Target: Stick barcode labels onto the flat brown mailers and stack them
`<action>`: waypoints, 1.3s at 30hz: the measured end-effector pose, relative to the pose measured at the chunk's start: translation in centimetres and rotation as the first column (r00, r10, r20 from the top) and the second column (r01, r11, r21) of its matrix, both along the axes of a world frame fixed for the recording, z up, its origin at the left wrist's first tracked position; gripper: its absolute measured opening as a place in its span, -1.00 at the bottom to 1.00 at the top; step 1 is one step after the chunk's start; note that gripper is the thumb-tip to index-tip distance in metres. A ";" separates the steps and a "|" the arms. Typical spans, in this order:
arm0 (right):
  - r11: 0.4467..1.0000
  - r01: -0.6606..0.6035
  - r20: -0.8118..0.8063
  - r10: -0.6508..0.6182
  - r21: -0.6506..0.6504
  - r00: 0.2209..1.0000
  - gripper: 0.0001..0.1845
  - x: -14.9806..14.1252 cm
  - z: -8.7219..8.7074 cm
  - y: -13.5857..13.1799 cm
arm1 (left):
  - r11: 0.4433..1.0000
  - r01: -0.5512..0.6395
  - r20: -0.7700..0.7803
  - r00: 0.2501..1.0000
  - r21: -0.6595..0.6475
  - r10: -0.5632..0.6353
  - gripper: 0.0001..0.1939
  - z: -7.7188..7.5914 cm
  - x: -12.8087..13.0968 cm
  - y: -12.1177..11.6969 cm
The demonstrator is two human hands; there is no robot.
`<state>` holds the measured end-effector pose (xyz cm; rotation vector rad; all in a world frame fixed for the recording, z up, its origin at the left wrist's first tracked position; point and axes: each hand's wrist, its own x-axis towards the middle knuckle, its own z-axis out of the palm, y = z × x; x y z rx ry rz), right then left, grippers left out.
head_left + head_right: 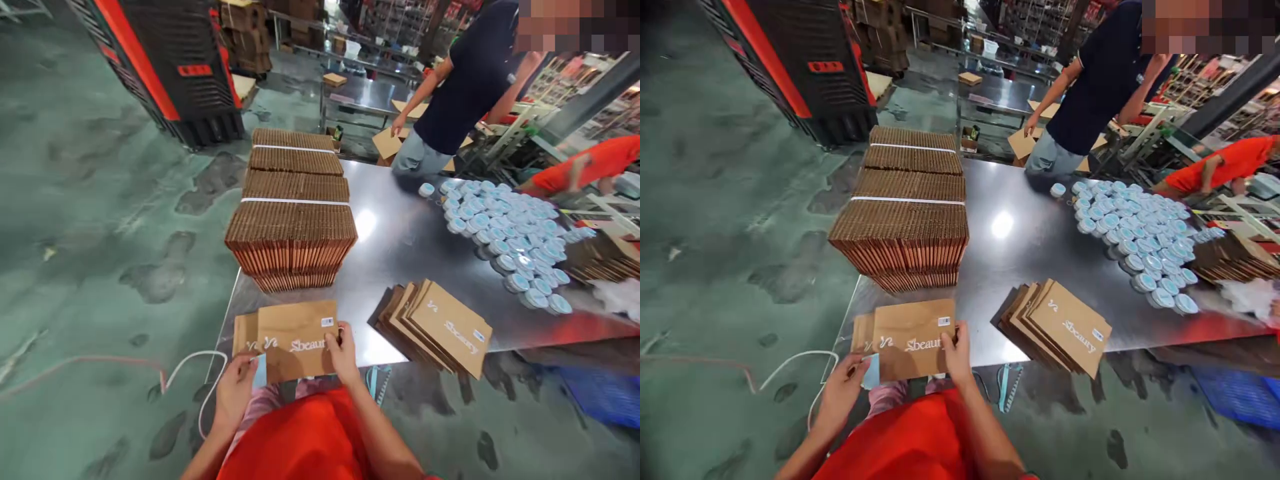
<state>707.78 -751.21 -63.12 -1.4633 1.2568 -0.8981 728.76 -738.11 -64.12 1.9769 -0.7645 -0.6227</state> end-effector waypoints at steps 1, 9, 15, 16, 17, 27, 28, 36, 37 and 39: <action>0.997 0.069 -0.008 -0.069 -0.022 0.998 -0.69 -3.2 1.7 -0.7 | 0.999 -0.003 -0.034 0.999 -0.032 0.002 -0.59 0.7 -0.3 0.1; 0.556 0.757 -0.479 -0.797 -0.344 0.368 -0.52 -28.0 13.1 -8.3 | 0.989 0.011 -0.464 0.882 -0.149 -0.080 -0.81 7.0 -4.1 -2.6; 0.857 0.445 -0.257 -0.506 -0.261 0.823 -0.57 -14.7 10.1 -6.1 | 0.986 0.053 -0.541 0.831 -0.157 -0.131 -0.80 8.1 -5.4 -3.3; 0.948 0.289 -0.170 -0.309 -0.133 0.936 -0.59 -11.0 9.3 -4.7 | 0.984 0.068 -0.537 0.831 -0.165 -0.147 -0.79 8.0 -5.6 -3.3; 0.995 0.100 -0.092 -0.101 -0.019 0.991 -0.63 -7.5 8.5 -3.2 | 0.982 0.084 -0.531 0.832 -0.168 -0.162 -0.78 8.0 -5.7 -3.2; 0.878 -0.408 0.164 0.376 0.250 0.912 -0.78 3.7 6.9 3.2 | 0.990 0.089 -0.399 0.908 -0.109 -0.126 -0.82 6.6 -4.9 -2.0; 0.878 -0.406 0.145 0.381 0.254 0.913 -0.79 3.8 6.9 3.1 | 0.992 0.092 -0.369 0.922 -0.092 -0.120 -0.81 6.6 -4.7 -2.0; 0.923 -0.327 0.041 0.325 0.204 0.945 -0.77 4.7 4.0 1.4 | 0.988 0.151 -0.373 0.919 0.035 -0.127 -0.61 4.9 -4.0 -2.1; 0.937 -0.294 -0.001 0.300 0.187 0.954 -0.77 4.9 3.0 0.5 | 0.990 0.133 -0.401 0.910 0.036 -0.108 -0.63 4.2 -3.8 -2.1; 0.963 -0.222 -0.121 0.241 0.150 0.963 -0.80 5.3 0.9 -1.5 | 0.994 0.099 -0.438 0.896 0.042 -0.071 -0.66 2.6 -3.4 -2.0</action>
